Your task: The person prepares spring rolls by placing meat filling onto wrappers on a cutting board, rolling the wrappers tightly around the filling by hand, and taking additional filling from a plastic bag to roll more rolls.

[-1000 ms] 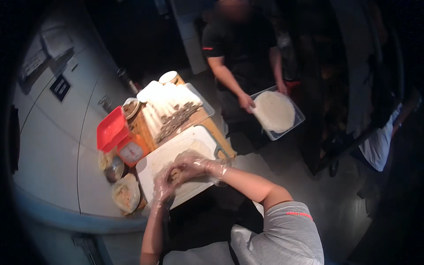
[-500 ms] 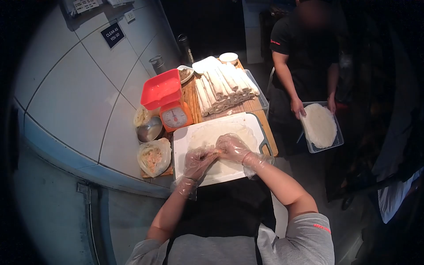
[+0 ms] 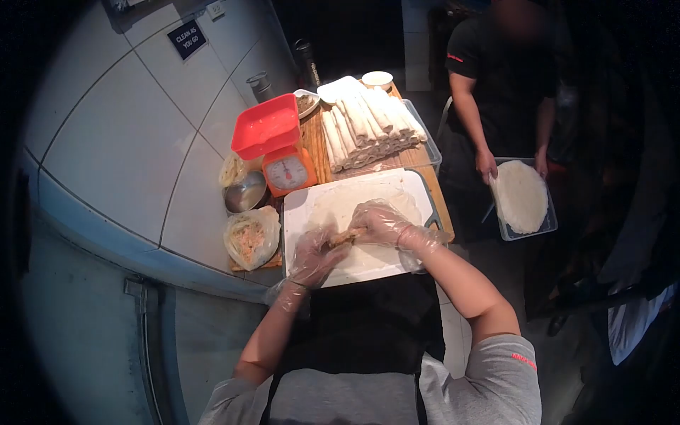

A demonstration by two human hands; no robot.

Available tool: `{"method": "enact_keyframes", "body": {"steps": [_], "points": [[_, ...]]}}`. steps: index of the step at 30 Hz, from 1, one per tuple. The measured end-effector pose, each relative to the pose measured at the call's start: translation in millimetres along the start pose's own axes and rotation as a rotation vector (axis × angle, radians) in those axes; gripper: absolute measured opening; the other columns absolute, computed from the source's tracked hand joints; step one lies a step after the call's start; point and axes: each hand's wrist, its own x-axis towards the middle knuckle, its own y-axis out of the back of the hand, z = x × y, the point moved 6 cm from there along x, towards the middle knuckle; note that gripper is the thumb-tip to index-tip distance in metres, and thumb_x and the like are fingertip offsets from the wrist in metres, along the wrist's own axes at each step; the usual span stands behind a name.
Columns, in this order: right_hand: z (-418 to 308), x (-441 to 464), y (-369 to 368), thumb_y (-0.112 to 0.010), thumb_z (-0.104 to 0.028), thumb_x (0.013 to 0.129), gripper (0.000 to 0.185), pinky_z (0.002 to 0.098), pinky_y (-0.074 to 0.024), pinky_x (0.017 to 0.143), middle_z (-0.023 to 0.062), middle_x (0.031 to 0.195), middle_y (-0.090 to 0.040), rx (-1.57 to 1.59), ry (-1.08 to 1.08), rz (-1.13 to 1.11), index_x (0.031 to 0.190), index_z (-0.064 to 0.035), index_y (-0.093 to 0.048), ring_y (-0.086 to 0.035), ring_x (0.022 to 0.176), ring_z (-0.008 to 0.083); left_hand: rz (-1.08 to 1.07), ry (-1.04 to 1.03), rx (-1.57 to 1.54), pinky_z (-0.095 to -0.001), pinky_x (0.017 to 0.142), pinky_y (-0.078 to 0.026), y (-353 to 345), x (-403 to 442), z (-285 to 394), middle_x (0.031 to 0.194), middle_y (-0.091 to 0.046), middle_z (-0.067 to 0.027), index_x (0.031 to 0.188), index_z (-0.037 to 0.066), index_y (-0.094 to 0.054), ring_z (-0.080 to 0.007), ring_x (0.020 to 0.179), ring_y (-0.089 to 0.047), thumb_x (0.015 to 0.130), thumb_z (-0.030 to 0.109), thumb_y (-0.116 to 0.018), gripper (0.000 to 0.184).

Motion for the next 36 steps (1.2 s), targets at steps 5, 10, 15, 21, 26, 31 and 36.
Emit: {"method": "enact_keyframes", "body": {"steps": [5, 10, 15, 21, 26, 31, 36], "points": [[-6.7, 0.1, 12.8, -0.080, -0.031, 0.077, 0.031, 0.0417, -0.0495, 0.088, 0.0106, 0.097, -0.069, 0.106, 0.025, 0.056, 0.098, -0.0085, -0.076, -0.065, 0.097, 0.0320, 0.126, -0.098, 0.009, -0.0390, 0.114, -0.035, 25.8, -26.6, -10.9, 0.145, -0.048, -0.0236, 0.143, -0.005, -0.044, -0.0341, 0.135, -0.046, 0.078, 0.023, -0.082, 0.081], [-19.5, 19.5, -8.0, -0.077, -0.036, 0.080, 0.031, 0.0417, -0.0495, 0.084, 0.0108, 0.087, -0.068, 0.018, -0.129, -0.095, 0.094, -0.0093, -0.075, -0.065, 0.092, 0.0310, 0.084, 0.026, -0.334, -0.0386, 0.119, -0.030, 23.7, -26.5, -38.9, 0.152, -0.041, -0.0240, 0.145, -0.006, -0.042, -0.0309, 0.144, -0.038, 0.083, 0.011, -0.071, 0.071], [-23.9, 23.7, 2.4, -0.078, -0.028, 0.074, 0.023, 0.0409, -0.0498, 0.081, 0.0107, 0.083, -0.066, 0.043, -0.032, -0.104, 0.088, -0.0101, -0.073, -0.065, 0.089, 0.0307, 0.130, 0.072, -0.522, -0.0380, 0.116, -0.034, 23.2, -26.8, -56.6, 0.147, -0.048, -0.0227, 0.140, -0.004, -0.050, -0.0315, 0.141, -0.043, 0.083, 0.006, -0.070, 0.061], [-26.1, 25.4, -15.2, -0.078, -0.025, 0.072, 0.021, 0.0428, -0.0489, 0.084, 0.0099, 0.088, -0.065, -0.092, -0.036, -0.018, 0.087, -0.0111, -0.072, -0.064, 0.091, 0.0313, 0.002, -0.043, -0.411, -0.0374, 0.096, -0.051, 1.8, -5.4, -8.0, 0.123, -0.065, -0.0165, 0.124, 0.000, -0.064, -0.0271, 0.108, -0.066, 0.082, 0.017, -0.079, 0.047], [-1.3, 7.1, -4.1, -0.079, -0.033, 0.074, 0.031, 0.0435, -0.0479, 0.086, 0.0096, 0.096, -0.065, -0.051, -0.001, -0.031, 0.093, -0.0102, -0.072, -0.063, 0.097, 0.0316, 0.128, -0.166, 0.025, -0.0393, 0.085, -0.053, 19.5, -11.1, 7.2, 0.104, -0.069, -0.0163, 0.112, 0.001, -0.070, -0.0284, 0.094, -0.069, 0.083, 0.023, -0.080, 0.039], [-5.3, 3.3, -4.4, -0.081, -0.033, 0.074, 0.031, 0.0432, -0.0474, 0.087, 0.0097, 0.096, -0.065, 0.033, 0.036, 0.027, 0.095, -0.0108, -0.073, -0.062, 0.097, 0.0321, 0.289, -0.313, -0.022, -0.0405, 0.085, -0.053, 20.4, -7.4, 23.2, 0.101, -0.072, -0.0163, 0.110, 0.001, -0.072, -0.0303, 0.095, -0.068, 0.082, 0.025, -0.081, 0.038], [7.4, 1.7, -17.6, -0.081, -0.030, 0.073, 0.028, 0.0429, -0.0472, 0.087, 0.0087, 0.096, -0.065, 0.029, -0.017, 0.059, 0.095, -0.0130, -0.074, -0.062, 0.096, 0.0322, 0.057, -0.071, -0.229, -0.0401, 0.086, -0.053, 4.3, -0.1, 3.8, 0.105, -0.072, -0.0163, 0.112, 0.001, -0.071, -0.0299, 0.095, -0.068, 0.081, 0.027, -0.082, 0.042]]}}
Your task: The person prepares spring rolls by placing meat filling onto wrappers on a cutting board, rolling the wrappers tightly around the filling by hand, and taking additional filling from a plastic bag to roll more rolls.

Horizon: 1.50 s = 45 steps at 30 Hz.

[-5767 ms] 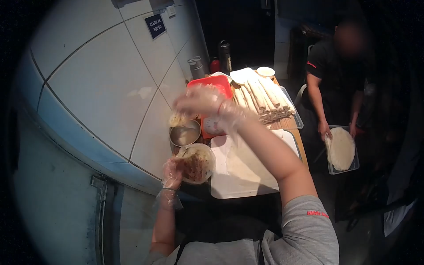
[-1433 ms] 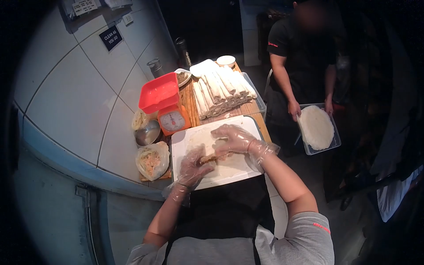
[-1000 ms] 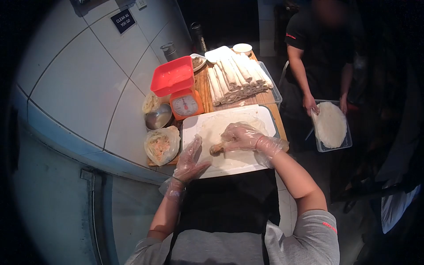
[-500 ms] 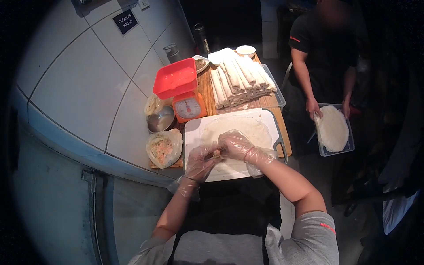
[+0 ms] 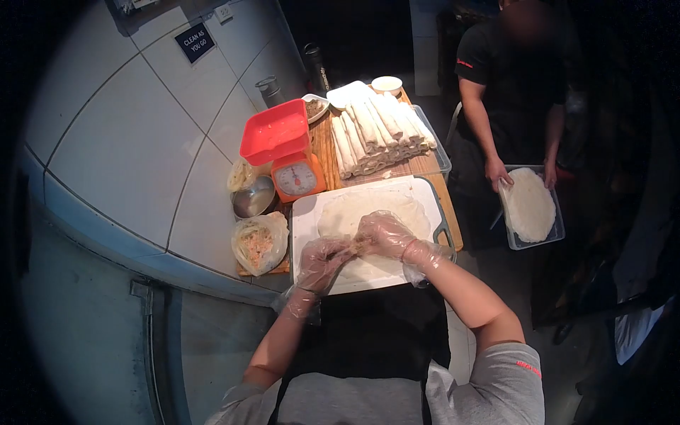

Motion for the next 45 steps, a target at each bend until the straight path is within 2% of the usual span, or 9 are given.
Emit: {"method": "enact_keyframes", "body": {"steps": [4, 10, 13, 20, 23, 26, 32, 35, 45], "points": [[-24.6, 8.7, 16.8, -0.080, -0.029, 0.073, 0.023, 0.0432, -0.0481, 0.085, 0.0083, 0.093, -0.065, -0.089, 0.019, -0.043, 0.089, -0.0143, -0.074, -0.063, 0.094, 0.0315, 0.229, -0.208, 0.277, -0.0390, 0.081, -0.054, 12.0, -7.3, 22.9, 0.091, -0.074, -0.0115, 0.106, 0.006, -0.074, -0.0267, 0.087, -0.070, 0.081, 0.023, -0.081, 0.031], [-26.4, 18.0, 0.2, -0.078, -0.029, 0.071, 0.021, 0.0445, -0.0482, 0.081, 0.0091, 0.089, -0.064, -0.082, 0.007, -0.089, 0.079, -0.0113, -0.070, -0.063, 0.091, 0.0312, 0.071, -0.070, 0.342, -0.0425, 0.082, -0.053, 12.5, -8.4, 13.6, 0.104, -0.072, -0.0136, 0.113, 0.007, -0.069, -0.0318, 0.094, -0.068, 0.077, 0.031, -0.083, 0.046], [-42.7, 17.7, 18.0, -0.076, -0.027, 0.072, 0.019, 0.0439, -0.0487, 0.079, 0.0096, 0.088, -0.064, -0.146, 0.067, -0.049, 0.078, -0.0110, -0.070, -0.063, 0.088, 0.0311, 0.484, -0.308, 0.436, -0.0440, 0.079, -0.052, 28.5, -30.7, 25.5, 0.094, -0.071, -0.0119, 0.105, 0.007, -0.071, -0.0325, 0.092, -0.067, 0.076, 0.030, -0.083, 0.039], [-41.5, 29.5, -12.8, -0.080, -0.026, 0.070, 0.022, 0.0416, -0.0502, 0.078, 0.0086, 0.086, -0.066, -0.076, 0.187, -0.050, 0.083, -0.0107, -0.071, -0.064, 0.086, 0.0310, 0.178, -0.007, 0.608, -0.0419, 0.083, -0.050, 11.7, -23.9, 8.5, 0.100, -0.070, -0.0108, 0.104, 0.007, -0.072, -0.0297, 0.089, -0.065, 0.079, 0.023, -0.080, 0.031], [-35.8, 24.9, 6.3, -0.082, -0.028, 0.072, 0.026, 0.0418, -0.0498, 0.081, 0.0090, 0.086, -0.066, 0.012, 0.110, -0.122, 0.090, -0.0104, -0.073, -0.064, 0.088, 0.0306, 0.227, -0.226, 0.429, -0.0414, 0.084, -0.050, 19.3, -31.4, 21.8, 0.102, -0.070, -0.0101, 0.106, 0.006, -0.072, -0.0278, 0.090, -0.066, 0.080, 0.021, -0.080, 0.031], [-26.2, 13.0, 37.2, -0.083, -0.031, 0.074, 0.032, 0.0419, -0.0488, 0.083, 0.0104, 0.086, -0.066, -0.070, 0.086, -0.053, 0.096, -0.0096, -0.074, -0.064, 0.090, 0.0305, 0.293, -0.097, 0.357, -0.0396, 0.086, -0.051, 29.1, -33.3, 19.2, 0.104, -0.070, -0.0108, 0.108, 0.004, -0.072, -0.0273, 0.094, -0.066, 0.082, 0.018, -0.079, 0.030], [-14.4, 12.7, -2.5, -0.080, -0.034, 0.073, 0.030, 0.0451, -0.0485, 0.081, 0.0113, 0.093, -0.066, -0.036, -0.019, -0.094, 0.090, -0.0119, -0.072, -0.064, 0.092, 0.0343, -0.005, 0.057, -0.065, -0.0371, 0.087, -0.053, 3.1, -10.6, -2.9, 0.111, -0.067, -0.0151, 0.111, 0.004, -0.071, -0.0284, 0.100, -0.065, 0.083, 0.023, -0.080, 0.035], [-29.5, 10.9, 18.3, -0.078, -0.030, 0.075, 0.023, 0.0443, -0.0493, 0.080, 0.0109, 0.092, -0.066, -0.091, 0.005, -0.178, 0.088, -0.0118, -0.074, -0.064, 0.090, 0.0338, 0.181, -0.078, 0.147, -0.0381, 0.084, -0.053, 12.2, -9.3, 13.6, 0.104, -0.068, -0.0129, 0.108, 0.006, -0.072, -0.0265, 0.094, -0.066, 0.082, 0.023, -0.080, 0.032], [-3.0, 2.9, 2.1, -0.078, -0.029, 0.074, 0.021, 0.0442, -0.0483, 0.078, 0.0076, 0.088, -0.065, -0.103, 0.134, 0.009, 0.089, -0.0157, -0.073, -0.063, 0.088, 0.0312, -0.017, -0.126, 0.321, -0.0401, 0.083, -0.051, 0.6, -1.3, 2.6, 0.111, -0.061, -0.0165, 0.121, 0.003, -0.064, -0.0327, 0.098, -0.062, 0.077, 0.032, -0.083, 0.056]]}}
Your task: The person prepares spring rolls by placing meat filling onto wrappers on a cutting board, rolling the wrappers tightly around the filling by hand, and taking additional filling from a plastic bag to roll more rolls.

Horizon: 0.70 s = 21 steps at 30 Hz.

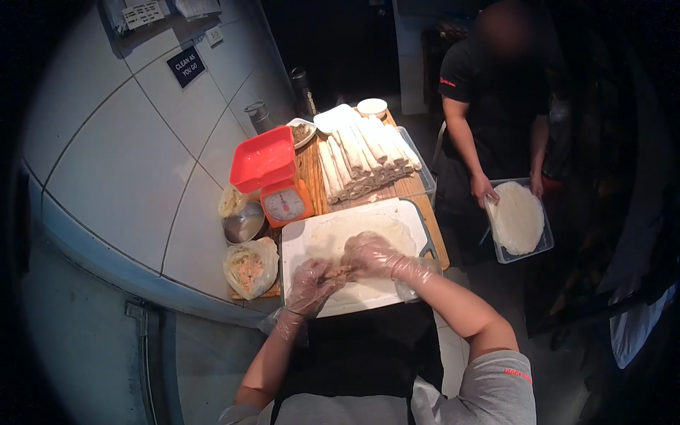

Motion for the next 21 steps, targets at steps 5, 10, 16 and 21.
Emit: {"method": "enact_keyframes", "body": {"steps": [5, 10, 16, 21], "points": [[17.9, -17.8, 1.8, -0.079, -0.033, 0.075, 0.026, 0.0427, -0.0461, 0.086, 0.0051, 0.093, -0.064, 0.031, -0.080, 0.020, 0.096, -0.0189, -0.074, -0.061, 0.095, 0.0286, 0.117, 0.094, -0.233, -0.0378, 0.094, -0.050, -2.0, -6.6, -10.2, 0.119, -0.057, -0.0152, 0.133, -0.002, -0.053, -0.0295, 0.107, -0.059, 0.078, 0.032, -0.084, 0.071], [2.2, -22.7, 32.5, -0.080, -0.034, 0.076, 0.030, 0.0418, -0.0464, 0.084, 0.0075, 0.092, -0.064, -0.014, -0.026, 0.157, 0.097, -0.0138, -0.072, -0.061, 0.094, 0.0299, 0.260, 0.109, -0.602, -0.0357, 0.094, -0.052, 11.0, -3.6, -6.6, 0.123, -0.057, -0.0150, 0.127, -0.001, -0.061, -0.0282, 0.108, -0.061, 0.078, 0.022, -0.084, 0.059], [28.1, -33.2, 27.3, -0.081, -0.032, 0.077, 0.032, 0.0422, -0.0470, 0.084, 0.0089, 0.094, -0.064, 0.032, -0.113, 0.028, 0.099, -0.0101, -0.072, -0.062, 0.095, 0.0304, -0.002, -0.080, -0.152, -0.0371, 0.089, -0.054, -0.1, 24.3, 31.9, 0.107, -0.067, -0.0174, 0.111, 0.000, -0.070, -0.0310, 0.099, -0.066, 0.078, 0.021, -0.082, 0.041], [17.7, -38.2, 47.7, -0.079, -0.031, 0.083, 0.028, 0.0410, -0.0483, 0.087, 0.0100, 0.098, -0.067, 0.270, -0.118, 0.129, 0.097, -0.0076, -0.072, -0.065, 0.096, 0.0241, -0.023, -0.013, -0.233, -0.0404, 0.086, -0.054, -13.5, 28.9, 30.1, 0.108, -0.069, -0.0187, 0.107, 0.004, -0.072, -0.0330, 0.096, -0.068, 0.082, 0.013, -0.075, 0.027]]}}
